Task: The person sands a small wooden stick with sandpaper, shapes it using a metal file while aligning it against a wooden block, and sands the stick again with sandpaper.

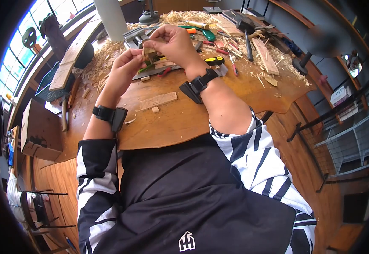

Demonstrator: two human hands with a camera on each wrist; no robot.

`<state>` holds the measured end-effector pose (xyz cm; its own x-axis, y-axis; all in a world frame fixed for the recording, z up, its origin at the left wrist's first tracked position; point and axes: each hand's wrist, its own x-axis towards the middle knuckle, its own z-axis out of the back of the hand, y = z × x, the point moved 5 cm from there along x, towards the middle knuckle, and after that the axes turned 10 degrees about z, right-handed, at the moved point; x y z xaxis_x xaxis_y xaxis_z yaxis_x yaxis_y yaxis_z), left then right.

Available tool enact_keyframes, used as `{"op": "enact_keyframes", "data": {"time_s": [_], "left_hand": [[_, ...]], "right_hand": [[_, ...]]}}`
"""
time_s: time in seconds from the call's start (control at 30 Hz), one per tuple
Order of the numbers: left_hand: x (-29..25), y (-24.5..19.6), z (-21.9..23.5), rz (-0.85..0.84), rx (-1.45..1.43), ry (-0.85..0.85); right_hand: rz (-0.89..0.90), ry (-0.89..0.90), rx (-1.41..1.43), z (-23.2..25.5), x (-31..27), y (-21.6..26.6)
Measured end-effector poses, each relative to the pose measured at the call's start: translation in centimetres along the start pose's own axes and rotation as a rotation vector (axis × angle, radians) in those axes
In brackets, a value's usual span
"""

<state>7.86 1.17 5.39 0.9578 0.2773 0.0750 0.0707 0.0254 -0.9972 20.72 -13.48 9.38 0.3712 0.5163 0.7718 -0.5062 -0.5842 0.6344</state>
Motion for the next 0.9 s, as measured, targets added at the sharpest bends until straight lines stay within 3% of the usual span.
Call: {"op": "enact_keyframes", "data": {"time_s": [0.1, 0.3, 0.37, 0.5, 0.57, 0.77, 0.9], "left_hand": [[0.0, -0.1, -0.5, -0.039, -0.134, 0.080], [0.0, 0.0, 0.3, -0.026, -0.127, 0.042], [0.0, -0.3, 0.0, -0.052, -0.113, 0.050], [-0.2, -0.3, -0.2, -0.058, -0.147, 0.070], [0.0, -0.2, 0.1, -0.049, -0.156, 0.085], [0.0, -0.2, -0.5, -0.062, -0.164, 0.106], [-0.1, -0.1, -0.5, -0.044, -0.217, 0.103]], "right_hand": [[0.001, -0.051, -0.013, 0.5, 0.2, -0.1], [-0.035, 0.077, 0.111, -0.7, -0.1, -0.5], [0.016, -0.065, 0.037, -0.1, 0.0, 0.1], [0.013, -0.058, 0.065, 0.1, 0.2, 0.1], [-0.073, 0.161, 0.081, -0.5, 0.0, -0.2], [0.009, -0.076, 0.056, 0.4, 0.4, 0.5], [-0.034, 0.036, 0.089, -0.2, 0.1, 0.1]]}}
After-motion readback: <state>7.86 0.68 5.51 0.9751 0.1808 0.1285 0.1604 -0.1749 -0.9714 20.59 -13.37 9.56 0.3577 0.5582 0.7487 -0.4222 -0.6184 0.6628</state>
